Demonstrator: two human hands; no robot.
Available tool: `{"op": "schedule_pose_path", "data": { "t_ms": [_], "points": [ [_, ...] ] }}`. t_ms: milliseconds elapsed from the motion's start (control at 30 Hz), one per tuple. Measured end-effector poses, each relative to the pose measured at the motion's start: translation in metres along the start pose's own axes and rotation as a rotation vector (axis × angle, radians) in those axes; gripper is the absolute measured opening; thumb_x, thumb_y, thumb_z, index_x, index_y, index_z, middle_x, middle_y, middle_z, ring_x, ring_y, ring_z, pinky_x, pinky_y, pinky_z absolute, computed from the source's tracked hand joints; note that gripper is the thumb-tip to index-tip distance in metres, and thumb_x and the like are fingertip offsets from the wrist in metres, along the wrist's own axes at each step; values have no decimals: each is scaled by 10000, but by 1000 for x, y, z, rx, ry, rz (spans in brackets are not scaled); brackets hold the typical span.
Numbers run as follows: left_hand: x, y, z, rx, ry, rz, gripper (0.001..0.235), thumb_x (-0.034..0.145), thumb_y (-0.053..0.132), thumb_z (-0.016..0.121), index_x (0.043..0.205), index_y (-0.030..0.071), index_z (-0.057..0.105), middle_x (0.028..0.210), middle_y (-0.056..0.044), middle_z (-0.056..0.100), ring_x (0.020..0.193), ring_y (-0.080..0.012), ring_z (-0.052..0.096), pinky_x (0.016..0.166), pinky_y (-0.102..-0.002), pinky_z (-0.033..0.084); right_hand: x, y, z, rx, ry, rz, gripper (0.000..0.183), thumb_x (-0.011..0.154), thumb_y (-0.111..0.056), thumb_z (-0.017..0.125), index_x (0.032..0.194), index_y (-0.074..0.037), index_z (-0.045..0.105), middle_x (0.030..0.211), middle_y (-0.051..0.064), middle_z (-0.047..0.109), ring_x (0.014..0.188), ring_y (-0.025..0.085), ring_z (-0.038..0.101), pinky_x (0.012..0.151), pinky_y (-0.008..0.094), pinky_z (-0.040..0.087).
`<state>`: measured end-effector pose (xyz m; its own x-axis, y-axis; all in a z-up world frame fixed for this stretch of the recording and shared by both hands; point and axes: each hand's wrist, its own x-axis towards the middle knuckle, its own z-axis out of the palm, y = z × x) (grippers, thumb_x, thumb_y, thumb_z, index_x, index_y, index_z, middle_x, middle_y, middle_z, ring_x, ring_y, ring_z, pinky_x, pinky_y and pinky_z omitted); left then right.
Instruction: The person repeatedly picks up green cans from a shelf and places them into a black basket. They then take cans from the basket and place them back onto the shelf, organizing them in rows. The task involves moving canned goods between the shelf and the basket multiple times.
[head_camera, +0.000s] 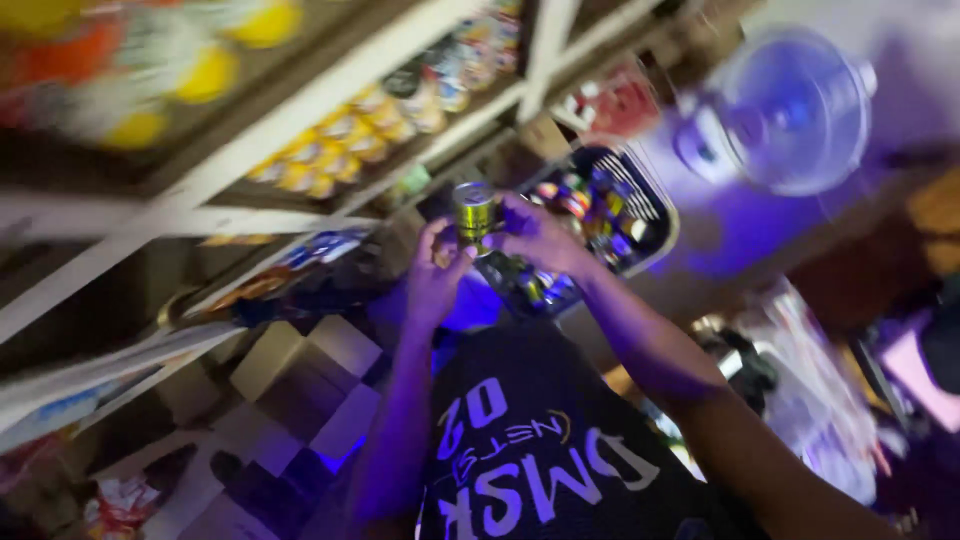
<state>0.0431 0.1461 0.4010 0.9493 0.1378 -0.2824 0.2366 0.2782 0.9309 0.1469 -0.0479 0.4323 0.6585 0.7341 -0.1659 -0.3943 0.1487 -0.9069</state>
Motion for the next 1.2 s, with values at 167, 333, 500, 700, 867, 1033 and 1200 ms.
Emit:
{"op": "schedule_pose_path", "data": {
  "t_ms": [167, 333, 500, 700, 867, 1033, 1200],
  "points": [
    [-40, 68, -34, 238, 217, 246, 538, 926, 95, 762, 1398, 48, 509, 1274, -76, 633, 1142, -163, 633, 986, -328, 534, 36, -15, 59, -180, -94, -31, 609, 942, -91, 746, 1483, -17, 477, 1317, 65, 627, 1197, 164, 608, 1046, 351, 516],
    [-77, 103, -80, 30, 364, 452, 567, 902, 36, 743, 1405, 39, 482, 1308, -87, 604, 1195, -171, 594, 1009, -323, 506, 71, -56, 157, -339, -191, -123, 689, 908, -155, 730, 1519, -71, 423, 1303, 21, 620, 1092, 141, 646, 942, 316, 551],
    [-118, 164, -130, 347, 686, 805, 516, 874, 7, 694, 1370, 37, 555, 1297, -104, 619, 1185, -220, 638, 1007, -331, 548, 105, -107, 264, -651, -300, -327, 636, 881, -147, 776, 1454, -50, 518, 1195, 38, 699, 1014, 139, 661, 918, 314, 554],
    [-139, 236, -188, 362, 941, 903, 458, 916, 95, 753, 1342, 14, 607, 1190, -140, 596, 1076, -238, 617, 942, -365, 522, 147, -161, 373, -959, -325, -466, 641, 854, -327, 829, 1355, -31, 560, 1060, 107, 725, 936, 155, 695, 831, 327, 561],
    [-128, 300, -238, 432, 1134, 1019, 351, 995, 141, 746, 1301, 22, 621, 1239, -145, 661, 1137, -241, 645, 1005, -365, 522, 207, -190, 447, -1045, -265, -432, 768, 863, -401, 807, 1448, -31, 474, 978, 214, 709, 805, 259, 643, 722, 381, 550],
    [-126, 343, -271, 759, 1222, 1166, 483, 918, -15, 661, 1393, -7, 574, 1339, -237, 599, 1269, -419, 550, 1078, -466, 463, 275, -186, 485, -868, -272, -687, 878, 822, -371, 738, 1526, 7, 372, 999, 186, 750, 811, 255, 710, 722, 378, 567],
    [-117, 350, -284, 912, 1301, 879, 587, 843, -5, 659, 1414, 13, 523, 1401, -242, 533, 1272, -462, 527, 1000, -493, 474, 315, -181, 506, -1142, -106, -768, 895, 840, -361, 817, 1435, 142, 376, 1105, 313, 664, 1012, 416, 670, 867, 461, 542]
  ]
}}
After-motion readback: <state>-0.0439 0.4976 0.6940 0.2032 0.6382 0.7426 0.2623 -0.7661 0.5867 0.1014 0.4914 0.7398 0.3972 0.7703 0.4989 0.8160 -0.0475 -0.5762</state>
